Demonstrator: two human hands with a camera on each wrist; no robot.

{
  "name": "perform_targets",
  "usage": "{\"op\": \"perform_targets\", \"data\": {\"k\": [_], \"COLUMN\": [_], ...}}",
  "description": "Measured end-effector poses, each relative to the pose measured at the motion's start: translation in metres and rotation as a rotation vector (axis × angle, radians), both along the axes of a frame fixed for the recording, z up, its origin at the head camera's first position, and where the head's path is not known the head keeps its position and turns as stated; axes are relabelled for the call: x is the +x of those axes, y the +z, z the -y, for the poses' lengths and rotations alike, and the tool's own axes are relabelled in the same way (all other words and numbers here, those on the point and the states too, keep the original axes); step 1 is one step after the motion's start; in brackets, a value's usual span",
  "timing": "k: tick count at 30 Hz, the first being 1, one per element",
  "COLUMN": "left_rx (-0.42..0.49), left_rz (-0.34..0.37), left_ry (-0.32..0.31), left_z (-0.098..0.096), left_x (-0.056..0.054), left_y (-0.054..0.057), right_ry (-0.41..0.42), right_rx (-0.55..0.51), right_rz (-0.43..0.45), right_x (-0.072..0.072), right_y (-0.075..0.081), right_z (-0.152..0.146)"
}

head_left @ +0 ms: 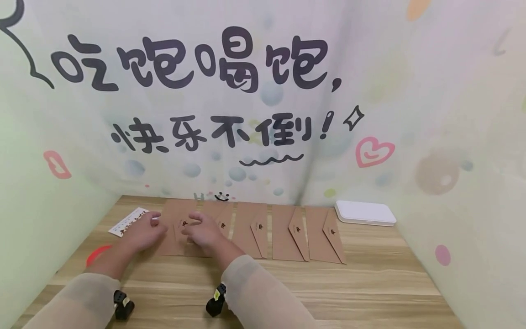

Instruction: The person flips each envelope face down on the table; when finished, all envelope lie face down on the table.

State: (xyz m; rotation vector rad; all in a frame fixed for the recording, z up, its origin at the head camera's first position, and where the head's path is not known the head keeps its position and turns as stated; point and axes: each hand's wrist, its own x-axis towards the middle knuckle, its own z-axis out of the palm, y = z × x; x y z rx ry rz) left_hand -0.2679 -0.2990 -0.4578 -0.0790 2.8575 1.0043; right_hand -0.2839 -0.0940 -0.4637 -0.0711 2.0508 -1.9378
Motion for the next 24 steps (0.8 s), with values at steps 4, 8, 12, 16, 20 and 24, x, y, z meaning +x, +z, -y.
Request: {"op": "perform_targets", "data": {"k": [4, 8, 12, 16, 20, 24], "left_rx": [-0.008, -0.006, 0.017, 0.042, 0.053, 0.088], "left_rz": [-0.001, 0.004, -0.001, -0.004, -0.018, -0.025], "left_ry": [-0.028, -0.056, -0.103, -0.141, -0.171, -0.189], "left_z": [-0.004, -0.009, -0.017, -0.026, -0.033, -0.036], "left_x": [0.001, 0.006, 0.011, 0.015, 0.016, 0.017], "left_y": [0.001, 0.005, 0.009, 0.011, 0.015, 0.02], "right_ry": [-0.021, -0.036, -0.001, 0.052, 0.074, 0.061], "right_rx": [-0.034, -0.081, -0.136, -0.159, -0.156, -0.173], "right_rz": [0.004, 0.009, 0.005, -0.003, -0.011, -0.018], "right_x": [-0.002, -0.003, -0.004, -0.002, 0.001, 0.005], "right_y": [-0.003, -0.004, -0.006, -0.008, -0.007, 0.0], "right_z": [-0.003, -0.006, -0.011, -0.015, -0.015, -0.014]}}
